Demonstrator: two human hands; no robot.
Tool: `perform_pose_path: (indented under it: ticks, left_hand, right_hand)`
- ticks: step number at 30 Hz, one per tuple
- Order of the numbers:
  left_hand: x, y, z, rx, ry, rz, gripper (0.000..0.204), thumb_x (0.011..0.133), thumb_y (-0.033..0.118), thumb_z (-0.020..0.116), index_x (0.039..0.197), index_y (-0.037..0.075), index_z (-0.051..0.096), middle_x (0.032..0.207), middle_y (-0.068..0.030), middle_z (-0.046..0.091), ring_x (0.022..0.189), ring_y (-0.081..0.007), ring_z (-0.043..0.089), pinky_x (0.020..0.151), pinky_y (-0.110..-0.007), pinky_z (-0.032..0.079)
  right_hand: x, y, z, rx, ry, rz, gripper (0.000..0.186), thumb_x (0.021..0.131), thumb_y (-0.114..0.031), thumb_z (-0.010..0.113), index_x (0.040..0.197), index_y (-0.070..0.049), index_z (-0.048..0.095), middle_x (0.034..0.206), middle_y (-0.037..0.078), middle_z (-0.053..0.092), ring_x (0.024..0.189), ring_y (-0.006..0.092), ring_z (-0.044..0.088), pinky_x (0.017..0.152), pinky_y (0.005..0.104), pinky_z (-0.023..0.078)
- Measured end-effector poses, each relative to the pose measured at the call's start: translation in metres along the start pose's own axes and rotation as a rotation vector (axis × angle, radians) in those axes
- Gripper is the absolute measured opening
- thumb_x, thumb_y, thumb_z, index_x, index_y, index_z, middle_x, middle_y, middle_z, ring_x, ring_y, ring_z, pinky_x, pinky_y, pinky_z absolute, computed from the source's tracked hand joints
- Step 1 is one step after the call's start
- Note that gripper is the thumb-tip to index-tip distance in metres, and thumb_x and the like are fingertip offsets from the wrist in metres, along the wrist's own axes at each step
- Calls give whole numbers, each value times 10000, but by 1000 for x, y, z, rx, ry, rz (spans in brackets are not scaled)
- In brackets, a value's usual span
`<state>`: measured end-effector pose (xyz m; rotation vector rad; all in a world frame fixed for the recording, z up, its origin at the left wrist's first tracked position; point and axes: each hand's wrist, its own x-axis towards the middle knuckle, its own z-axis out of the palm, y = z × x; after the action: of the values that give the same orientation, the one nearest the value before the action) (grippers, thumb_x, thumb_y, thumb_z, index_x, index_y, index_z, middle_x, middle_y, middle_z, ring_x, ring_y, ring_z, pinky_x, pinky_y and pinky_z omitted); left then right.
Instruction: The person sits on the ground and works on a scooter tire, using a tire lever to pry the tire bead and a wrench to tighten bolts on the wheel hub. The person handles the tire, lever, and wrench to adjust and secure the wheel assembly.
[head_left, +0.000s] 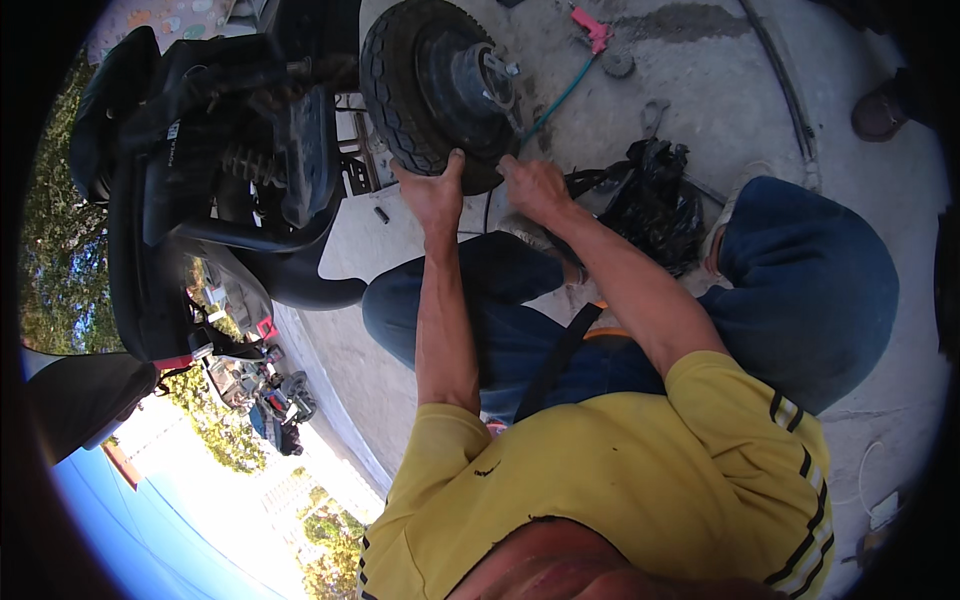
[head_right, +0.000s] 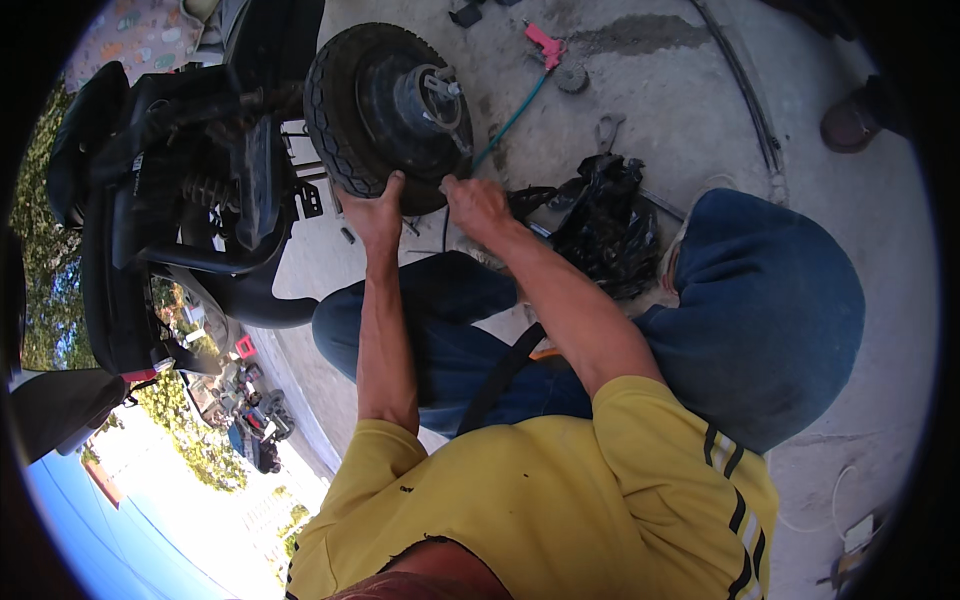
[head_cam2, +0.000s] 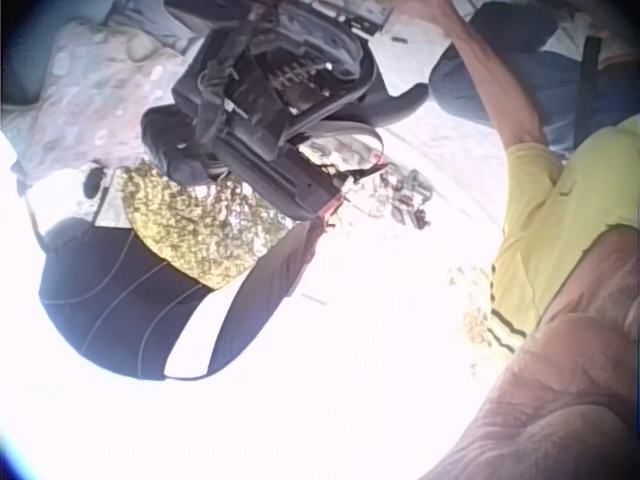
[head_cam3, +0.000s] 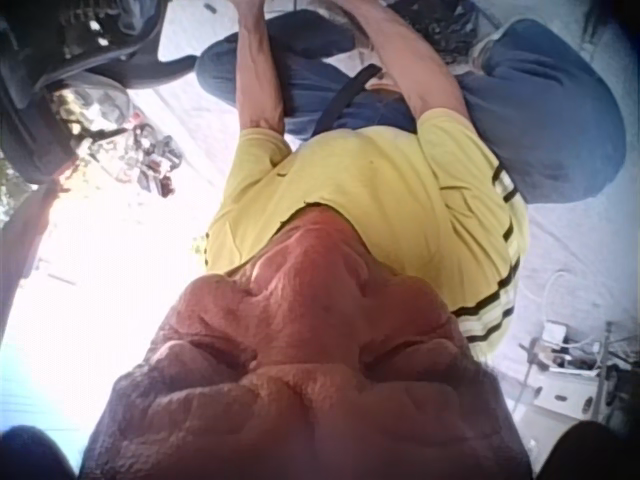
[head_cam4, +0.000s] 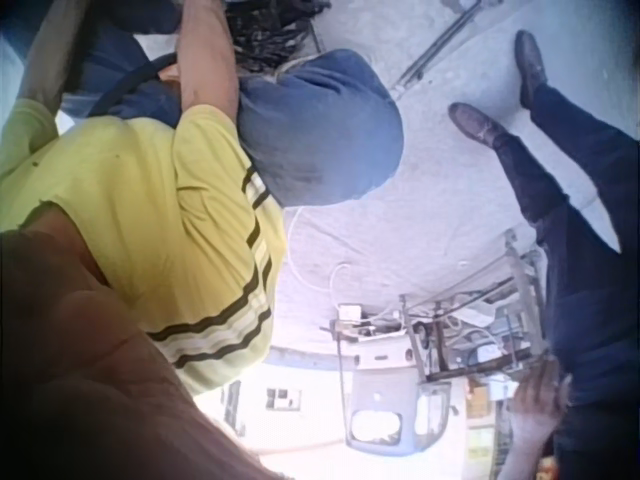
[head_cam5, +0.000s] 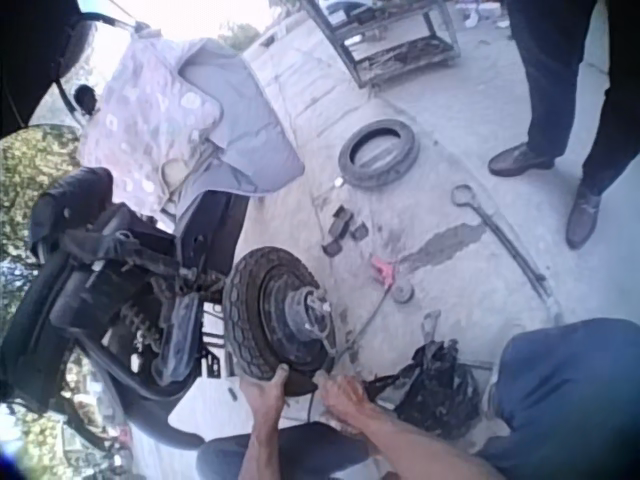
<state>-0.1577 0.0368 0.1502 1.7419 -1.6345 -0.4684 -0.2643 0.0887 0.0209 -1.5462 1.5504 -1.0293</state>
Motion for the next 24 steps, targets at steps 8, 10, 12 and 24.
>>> perform_pose_path:
  ticks: [8,10,12,24]
  left_hand:
    - [0,-2,-1,16,26,21,901,711,150,887,1431,-133,423,1370,-274,567,1277,-354,551,1118,-392,397]
    - [-1,0,-2,4,13,-15,897,716,115,881,1452,-118,422,1441,-258,524,1346,-342,501,1165,-390,354]
    - [-2,-1,-4,13,7,-29,902,721,118,882,1458,-118,417,1450,-263,520,1350,-345,501,1170,-391,351]
    - [-1,-6,-1,92,38,-18,946,715,243,893,1407,-166,394,1224,-344,646,1157,-423,649,1032,-423,481]
  right_hand:
    - [-8,17,5,61,-4,11,186,985,-229,598,918,-60,636,751,215,686,732,458,672,661,565,517]
    - [-8,22,5,76,-18,21,186,985,-230,598,923,-59,639,770,224,686,744,463,668,670,568,514]
    - [-6,24,3,69,-43,28,175,986,-227,596,946,-64,649,784,231,686,756,468,665,680,571,513]
    - [-11,36,9,106,-63,55,172,973,-197,575,1023,-54,654,805,236,691,798,484,672,708,586,526]
